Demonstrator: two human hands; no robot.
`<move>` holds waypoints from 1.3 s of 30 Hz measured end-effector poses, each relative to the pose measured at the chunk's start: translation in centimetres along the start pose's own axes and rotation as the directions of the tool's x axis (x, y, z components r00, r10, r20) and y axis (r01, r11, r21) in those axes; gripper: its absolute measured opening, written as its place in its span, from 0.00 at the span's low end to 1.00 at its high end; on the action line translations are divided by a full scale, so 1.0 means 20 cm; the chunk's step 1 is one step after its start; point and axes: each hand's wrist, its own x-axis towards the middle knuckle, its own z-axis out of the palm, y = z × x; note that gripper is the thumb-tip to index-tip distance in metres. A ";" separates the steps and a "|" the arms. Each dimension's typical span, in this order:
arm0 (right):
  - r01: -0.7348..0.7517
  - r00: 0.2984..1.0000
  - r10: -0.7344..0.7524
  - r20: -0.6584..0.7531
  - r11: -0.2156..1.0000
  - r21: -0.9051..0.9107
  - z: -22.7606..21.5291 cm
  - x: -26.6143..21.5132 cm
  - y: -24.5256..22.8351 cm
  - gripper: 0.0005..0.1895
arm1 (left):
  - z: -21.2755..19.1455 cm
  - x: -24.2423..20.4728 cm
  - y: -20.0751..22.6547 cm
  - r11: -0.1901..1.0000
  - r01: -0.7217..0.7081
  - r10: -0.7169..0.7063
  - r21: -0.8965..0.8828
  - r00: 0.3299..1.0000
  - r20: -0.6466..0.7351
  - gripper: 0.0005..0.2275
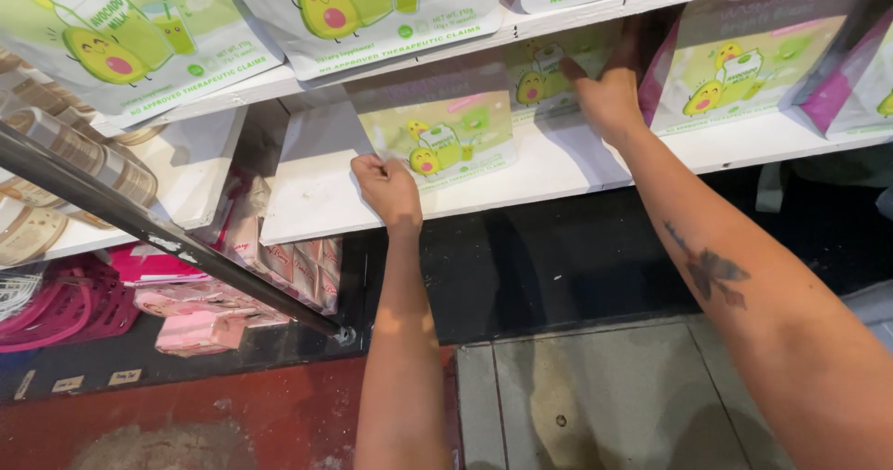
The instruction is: The person wipes packages of avocado milk and Tokyo vanilla coffee with a cloth while taking them from a cardboard box. The person then places the packages onto the store shelves, arranging them neatly in rows.
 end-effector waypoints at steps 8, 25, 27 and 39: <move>-0.233 0.972 0.213 0.098 0.834 0.500 0.16 -0.02 0.07 0.33 | -0.01 -0.03 0.07 0.994 -0.101 0.107 -0.038 0.965 0.239 0.17; -0.382 0.921 0.258 0.293 0.747 0.544 0.18 -0.23 -0.13 0.25 | -0.08 -0.06 0.32 0.976 -0.088 -0.047 0.201 0.812 0.582 0.45; -0.400 0.914 0.251 0.317 0.685 0.610 0.16 -0.24 -0.14 0.27 | -0.08 -0.07 0.32 0.944 -0.206 0.017 0.259 0.812 0.583 0.46; -0.050 0.975 -0.074 0.211 0.848 0.528 -0.14 -0.43 -0.42 0.43 | -0.06 -0.16 0.44 0.888 -0.280 -0.042 0.365 0.741 0.670 0.45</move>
